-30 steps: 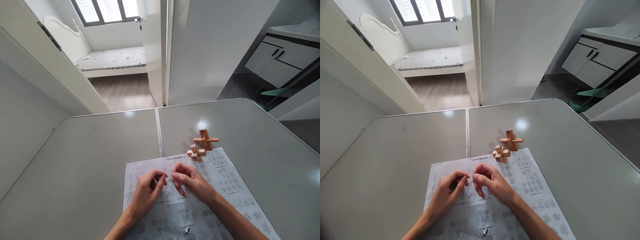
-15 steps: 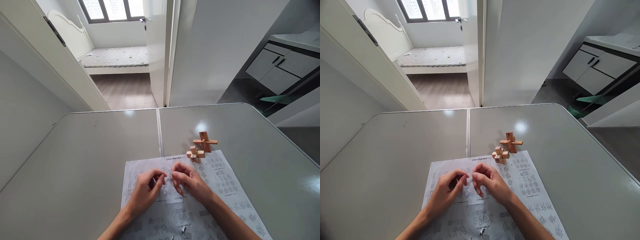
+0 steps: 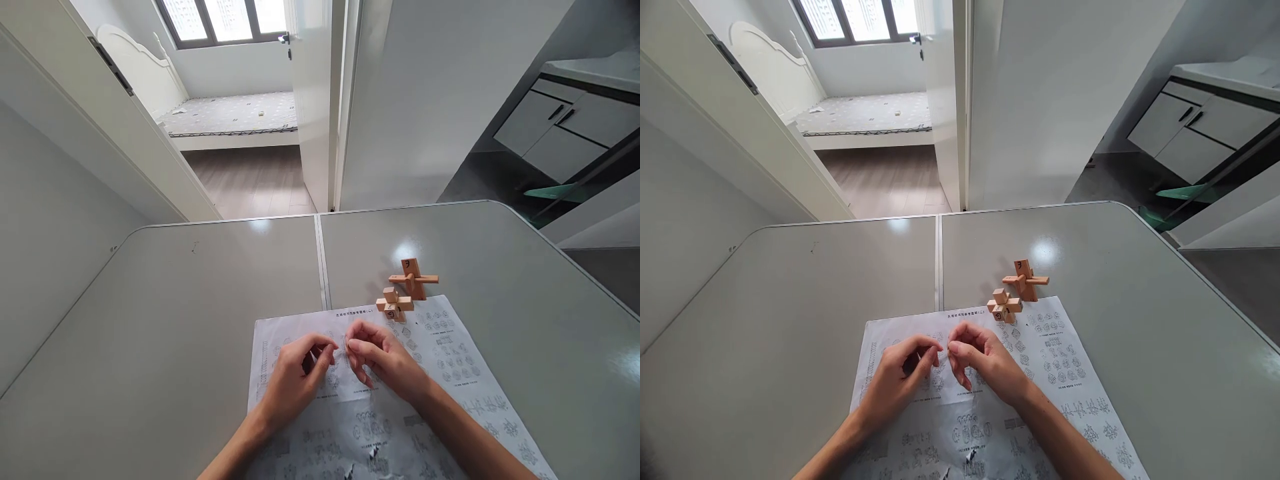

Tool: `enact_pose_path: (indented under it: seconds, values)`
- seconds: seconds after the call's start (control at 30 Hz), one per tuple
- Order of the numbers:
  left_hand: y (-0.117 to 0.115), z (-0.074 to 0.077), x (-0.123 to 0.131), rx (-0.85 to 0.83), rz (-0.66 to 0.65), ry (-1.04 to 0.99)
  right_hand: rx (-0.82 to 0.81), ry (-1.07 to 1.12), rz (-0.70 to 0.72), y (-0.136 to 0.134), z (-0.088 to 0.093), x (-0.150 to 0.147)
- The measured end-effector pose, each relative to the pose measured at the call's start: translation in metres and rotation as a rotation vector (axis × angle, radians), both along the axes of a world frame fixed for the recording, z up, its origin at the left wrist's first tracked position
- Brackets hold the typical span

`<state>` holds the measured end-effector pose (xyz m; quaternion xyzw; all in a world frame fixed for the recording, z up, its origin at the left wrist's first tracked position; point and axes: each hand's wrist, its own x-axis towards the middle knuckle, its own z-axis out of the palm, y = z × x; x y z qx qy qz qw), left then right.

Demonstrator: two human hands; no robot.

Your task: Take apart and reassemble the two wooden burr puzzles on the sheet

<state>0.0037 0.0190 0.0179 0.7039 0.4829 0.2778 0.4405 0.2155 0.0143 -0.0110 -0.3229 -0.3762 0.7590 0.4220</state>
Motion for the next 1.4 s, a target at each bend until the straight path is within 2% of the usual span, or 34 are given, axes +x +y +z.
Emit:
enact_pose_path:
  seconds: [1.4]
  values:
    - [-0.0006,-0.0085,-0.0025,-0.018,-0.005,-0.03,-0.116,0.132,-0.054,0.0012,-0.0013,0.0016]
